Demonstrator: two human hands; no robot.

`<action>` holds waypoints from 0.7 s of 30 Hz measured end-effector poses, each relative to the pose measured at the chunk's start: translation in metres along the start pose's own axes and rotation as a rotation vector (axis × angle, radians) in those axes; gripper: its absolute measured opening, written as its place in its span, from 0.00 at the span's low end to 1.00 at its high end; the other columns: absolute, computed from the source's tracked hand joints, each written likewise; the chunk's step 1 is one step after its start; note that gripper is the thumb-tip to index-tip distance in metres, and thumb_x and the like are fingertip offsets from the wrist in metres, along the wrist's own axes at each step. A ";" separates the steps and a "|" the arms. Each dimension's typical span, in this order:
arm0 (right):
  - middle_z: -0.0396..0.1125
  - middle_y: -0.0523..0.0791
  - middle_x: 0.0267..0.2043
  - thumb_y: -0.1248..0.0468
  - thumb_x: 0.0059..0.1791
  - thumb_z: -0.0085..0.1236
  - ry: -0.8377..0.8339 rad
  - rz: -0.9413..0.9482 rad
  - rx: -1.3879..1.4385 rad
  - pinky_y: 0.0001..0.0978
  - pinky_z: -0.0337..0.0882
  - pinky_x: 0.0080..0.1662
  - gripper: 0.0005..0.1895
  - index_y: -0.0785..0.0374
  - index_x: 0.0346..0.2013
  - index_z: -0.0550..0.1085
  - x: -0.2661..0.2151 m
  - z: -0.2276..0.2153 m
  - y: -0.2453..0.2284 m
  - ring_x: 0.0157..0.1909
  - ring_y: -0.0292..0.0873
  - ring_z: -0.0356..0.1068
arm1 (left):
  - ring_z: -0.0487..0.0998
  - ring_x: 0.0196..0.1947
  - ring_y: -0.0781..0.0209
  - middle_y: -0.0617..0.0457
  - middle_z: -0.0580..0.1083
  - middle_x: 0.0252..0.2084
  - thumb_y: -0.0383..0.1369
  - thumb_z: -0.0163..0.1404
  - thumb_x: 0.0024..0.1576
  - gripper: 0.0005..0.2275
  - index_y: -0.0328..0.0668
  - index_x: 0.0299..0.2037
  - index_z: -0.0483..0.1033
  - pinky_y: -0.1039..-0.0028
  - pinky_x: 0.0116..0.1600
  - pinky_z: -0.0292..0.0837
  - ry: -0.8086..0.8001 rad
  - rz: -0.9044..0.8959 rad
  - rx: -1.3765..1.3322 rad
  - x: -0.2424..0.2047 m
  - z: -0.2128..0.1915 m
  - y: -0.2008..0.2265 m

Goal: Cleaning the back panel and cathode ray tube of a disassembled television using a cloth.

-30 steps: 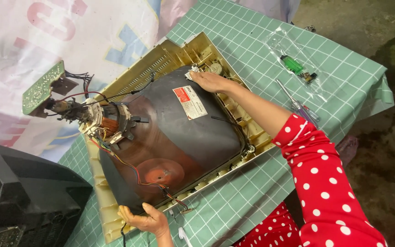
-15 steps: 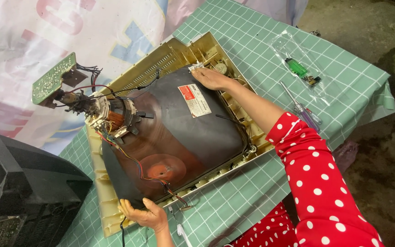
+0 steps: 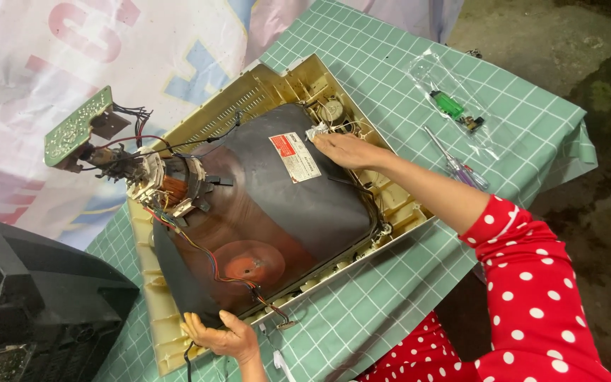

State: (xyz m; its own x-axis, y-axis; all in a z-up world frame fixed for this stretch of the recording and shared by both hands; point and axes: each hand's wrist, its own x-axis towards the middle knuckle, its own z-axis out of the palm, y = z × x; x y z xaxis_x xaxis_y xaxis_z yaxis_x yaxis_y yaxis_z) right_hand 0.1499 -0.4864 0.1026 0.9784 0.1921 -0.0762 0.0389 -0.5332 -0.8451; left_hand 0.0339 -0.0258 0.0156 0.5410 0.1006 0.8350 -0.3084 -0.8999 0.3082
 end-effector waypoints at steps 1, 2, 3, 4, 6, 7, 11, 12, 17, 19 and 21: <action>0.45 0.55 0.78 0.32 0.50 0.11 0.000 0.001 0.000 0.53 0.43 0.74 0.51 0.67 0.74 0.50 -0.004 0.001 -0.002 0.78 0.57 0.45 | 0.58 0.72 0.22 0.29 0.63 0.67 0.37 0.40 0.70 0.22 0.21 0.65 0.61 0.37 0.72 0.54 0.000 0.000 -0.001 0.004 0.000 0.002; 0.44 0.55 0.78 0.29 0.48 0.10 0.004 -0.026 -0.013 0.54 0.45 0.73 0.54 0.67 0.74 0.49 -0.009 0.002 -0.003 0.78 0.58 0.45 | 0.58 0.71 0.21 0.28 0.62 0.67 0.37 0.40 0.70 0.22 0.20 0.65 0.61 0.36 0.72 0.53 0.002 0.003 -0.008 0.005 -0.001 0.005; 0.43 0.55 0.78 0.26 0.45 0.08 0.007 -0.052 -0.026 0.54 0.47 0.73 0.58 0.67 0.75 0.48 -0.013 0.004 -0.004 0.78 0.59 0.46 | 0.58 0.71 0.20 0.27 0.62 0.67 0.38 0.39 0.71 0.22 0.20 0.64 0.60 0.35 0.72 0.53 0.005 0.007 -0.016 0.007 -0.001 0.008; 0.43 0.55 0.78 0.26 0.45 0.08 0.004 -0.050 -0.026 0.54 0.47 0.73 0.58 0.67 0.75 0.48 -0.014 0.001 -0.010 0.78 0.59 0.46 | 0.58 0.71 0.20 0.27 0.62 0.67 0.38 0.39 0.71 0.22 0.20 0.64 0.60 0.35 0.72 0.53 0.002 0.004 -0.014 0.008 -0.001 0.009; 0.45 0.55 0.78 0.26 0.44 0.08 -0.010 0.008 0.015 0.59 0.50 0.71 0.58 0.63 0.75 0.50 -0.015 -0.004 -0.021 0.76 0.62 0.49 | 0.58 0.71 0.21 0.27 0.62 0.68 0.36 0.40 0.70 0.21 0.20 0.64 0.60 0.36 0.72 0.54 0.007 -0.011 -0.021 0.009 -0.001 0.012; 0.45 0.55 0.78 0.26 0.44 0.08 -0.014 0.011 0.015 0.59 0.50 0.71 0.58 0.63 0.75 0.50 -0.008 -0.007 -0.022 0.76 0.62 0.49 | 0.58 0.71 0.21 0.27 0.62 0.68 0.36 0.40 0.70 0.21 0.20 0.64 0.60 0.36 0.72 0.54 0.004 -0.013 -0.019 0.008 -0.001 0.012; 0.43 0.53 0.79 0.25 0.41 0.09 -0.013 0.055 0.077 0.58 0.41 0.73 0.60 0.59 0.77 0.46 0.027 -0.016 -0.026 0.79 0.59 0.43 | 0.58 0.71 0.21 0.26 0.62 0.67 0.36 0.40 0.70 0.21 0.20 0.64 0.60 0.36 0.71 0.54 -0.002 -0.014 -0.024 0.007 0.000 0.010; 0.43 0.51 0.79 0.23 0.38 0.08 0.000 0.093 0.052 0.58 0.41 0.73 0.63 0.57 0.77 0.47 0.039 -0.017 -0.028 0.79 0.59 0.42 | 0.58 0.71 0.21 0.26 0.62 0.67 0.35 0.40 0.69 0.21 0.19 0.64 0.60 0.36 0.71 0.54 0.000 -0.011 -0.029 0.007 0.000 0.009; 0.46 0.54 0.78 0.21 0.35 0.05 0.063 0.045 0.035 0.61 0.44 0.72 0.67 0.61 0.75 0.51 0.068 -0.011 -0.022 0.77 0.60 0.46 | 0.58 0.71 0.22 0.28 0.63 0.67 0.37 0.39 0.70 0.22 0.20 0.65 0.61 0.37 0.72 0.55 0.007 -0.007 -0.013 0.005 0.001 0.005; 0.45 0.54 0.78 0.22 0.38 0.07 0.074 0.027 0.033 0.61 0.46 0.72 0.64 0.61 0.75 0.50 0.065 -0.008 -0.014 0.77 0.61 0.46 | 0.58 0.72 0.22 0.28 0.63 0.68 0.37 0.39 0.70 0.22 0.21 0.65 0.61 0.37 0.72 0.54 0.002 -0.016 -0.018 0.005 0.001 0.004; 0.52 0.39 0.28 0.23 0.44 0.09 0.109 -0.093 0.014 0.34 0.69 0.46 0.43 0.54 0.35 0.62 0.061 -0.002 -0.002 0.32 0.37 0.57 | 0.57 0.72 0.22 0.28 0.62 0.68 0.37 0.39 0.70 0.22 0.21 0.65 0.61 0.36 0.73 0.53 -0.008 -0.022 -0.011 0.004 0.001 0.003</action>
State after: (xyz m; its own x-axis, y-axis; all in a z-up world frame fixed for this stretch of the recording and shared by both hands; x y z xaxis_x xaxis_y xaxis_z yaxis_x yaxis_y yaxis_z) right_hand 0.2101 -0.4752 0.1010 0.9870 0.1492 0.0595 0.1278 -0.5053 -0.8534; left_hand 0.0357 -0.0284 0.0193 0.5539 0.1164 0.8244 -0.3049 -0.8930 0.3309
